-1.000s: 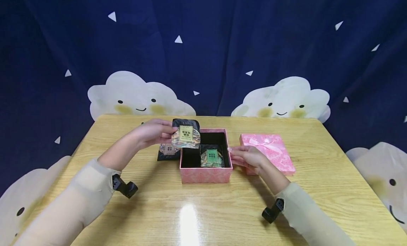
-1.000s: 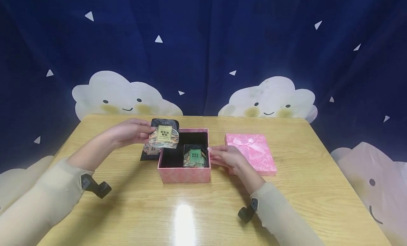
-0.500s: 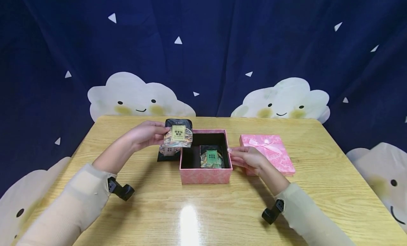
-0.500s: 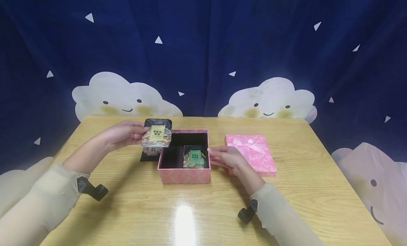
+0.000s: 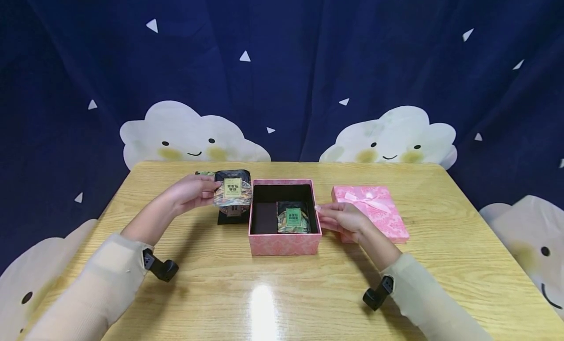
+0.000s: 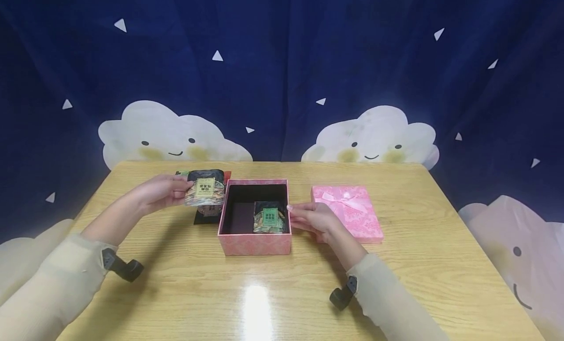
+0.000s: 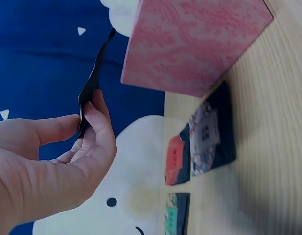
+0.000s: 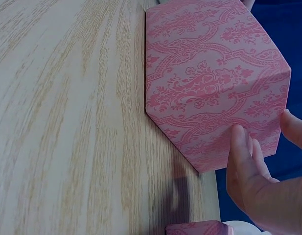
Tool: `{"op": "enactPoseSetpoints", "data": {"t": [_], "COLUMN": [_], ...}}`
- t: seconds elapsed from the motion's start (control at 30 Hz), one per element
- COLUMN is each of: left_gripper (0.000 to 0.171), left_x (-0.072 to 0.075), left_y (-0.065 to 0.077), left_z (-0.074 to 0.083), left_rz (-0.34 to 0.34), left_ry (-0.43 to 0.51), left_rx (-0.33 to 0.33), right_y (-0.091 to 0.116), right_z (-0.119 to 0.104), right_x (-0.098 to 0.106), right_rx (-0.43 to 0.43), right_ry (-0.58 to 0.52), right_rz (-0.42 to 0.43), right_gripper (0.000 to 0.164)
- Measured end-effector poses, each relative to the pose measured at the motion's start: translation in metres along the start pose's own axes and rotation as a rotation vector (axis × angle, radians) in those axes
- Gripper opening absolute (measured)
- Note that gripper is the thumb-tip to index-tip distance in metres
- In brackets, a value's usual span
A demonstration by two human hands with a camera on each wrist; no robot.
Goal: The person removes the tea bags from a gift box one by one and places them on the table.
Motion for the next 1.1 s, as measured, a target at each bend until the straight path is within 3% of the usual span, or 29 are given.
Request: {"op": "enactPoseSetpoints", "data": {"t": [0.23, 0.43, 0.63, 1.1], "left_gripper": [0.008, 0.017, 0.028, 0.014], "left_x": [0.013, 0.022, 0.033, 0.057], "left_y": [-0.002, -0.002, -0.003, -0.007], "left_z": [-0.014, -0.023, -0.032, -0.054], "left_rz": [0.011, 0.018, 0.041, 0.095], "left_ry": [0.005, 0.025, 0.025, -0.057], "left_rx": [0.017, 0.015, 0.028, 0.061], "right_y": [0.000, 0.001, 0.001, 0.000], "right_z": [0.000, 0.001, 0.001, 0.001], "right_x": [0.000, 0.001, 0.001, 0.002], "right_rx": [-0.002, -0.018, -0.011, -0.013], "right_ry": [0.003, 0.028, 0.020, 0.032], "right_rz": [-0.002, 0.011, 0.004, 0.008], "right_gripper": [0.044, 0.053, 0.049, 0.052]}}
Point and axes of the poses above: each hand's wrist, its own y-axis away from the middle knuckle, its own x-axis out of the back of the hand, z = x × y, the point moved 9 cm from there along -y, towards the middle knuckle, and after that the axes turned 2 degrees about -x, right-handed, at the moved point
